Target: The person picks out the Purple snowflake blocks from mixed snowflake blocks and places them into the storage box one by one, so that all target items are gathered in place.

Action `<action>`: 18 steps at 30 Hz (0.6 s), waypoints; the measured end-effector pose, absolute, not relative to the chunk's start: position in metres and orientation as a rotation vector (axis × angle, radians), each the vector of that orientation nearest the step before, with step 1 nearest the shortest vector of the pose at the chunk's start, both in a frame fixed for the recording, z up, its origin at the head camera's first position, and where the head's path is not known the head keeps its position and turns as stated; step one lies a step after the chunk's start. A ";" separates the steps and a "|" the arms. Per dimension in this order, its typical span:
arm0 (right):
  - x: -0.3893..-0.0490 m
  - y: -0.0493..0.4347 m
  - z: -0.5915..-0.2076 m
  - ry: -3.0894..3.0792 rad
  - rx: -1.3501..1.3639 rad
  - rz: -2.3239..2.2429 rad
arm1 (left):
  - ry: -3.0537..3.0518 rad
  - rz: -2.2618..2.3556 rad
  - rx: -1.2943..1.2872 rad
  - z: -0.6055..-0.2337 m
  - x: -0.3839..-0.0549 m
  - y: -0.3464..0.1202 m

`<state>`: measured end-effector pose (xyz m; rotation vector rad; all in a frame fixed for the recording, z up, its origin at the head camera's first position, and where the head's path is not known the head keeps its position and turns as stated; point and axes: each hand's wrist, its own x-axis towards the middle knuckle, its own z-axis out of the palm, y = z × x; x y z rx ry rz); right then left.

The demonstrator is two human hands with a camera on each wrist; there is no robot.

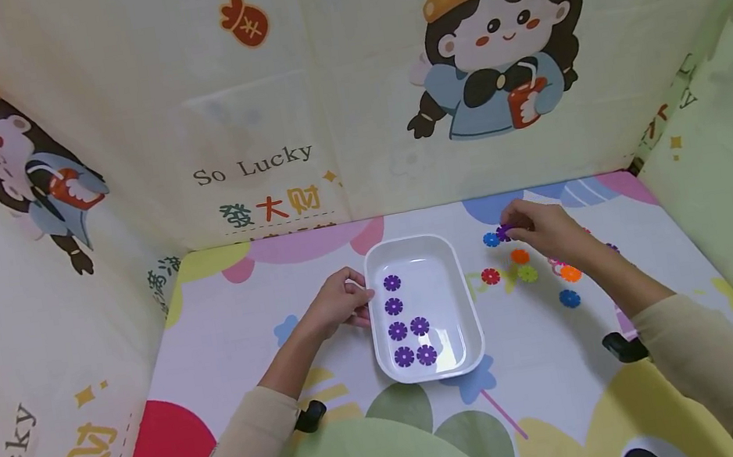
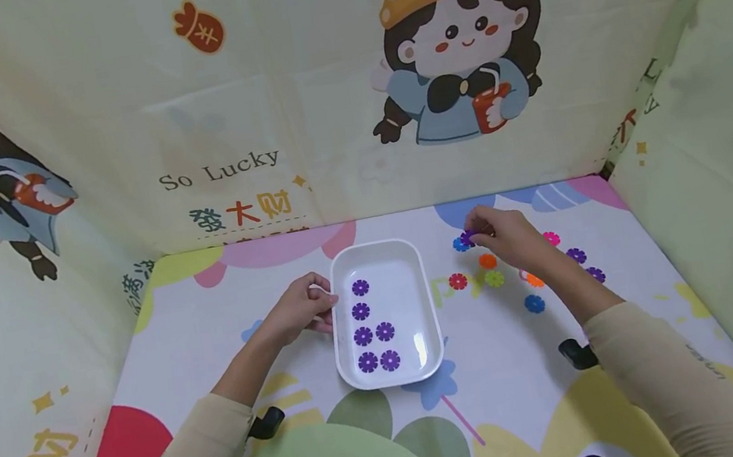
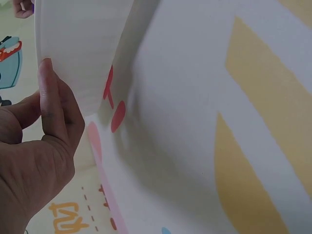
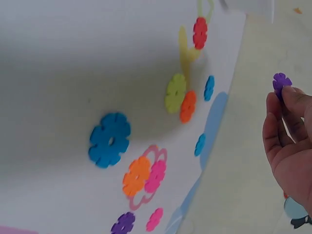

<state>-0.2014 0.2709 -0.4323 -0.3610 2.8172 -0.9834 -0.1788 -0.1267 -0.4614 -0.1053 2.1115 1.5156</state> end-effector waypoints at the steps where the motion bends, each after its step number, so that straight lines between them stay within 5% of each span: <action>1: -0.201 0.268 -0.431 2.817 -0.379 -0.981 | 2.113 1.516 -0.105 -0.462 -0.179 -0.127; 18: -0.187 0.202 -0.423 2.723 -0.701 -1.074 | 2.127 1.490 -0.106 -0.459 -0.179 -0.126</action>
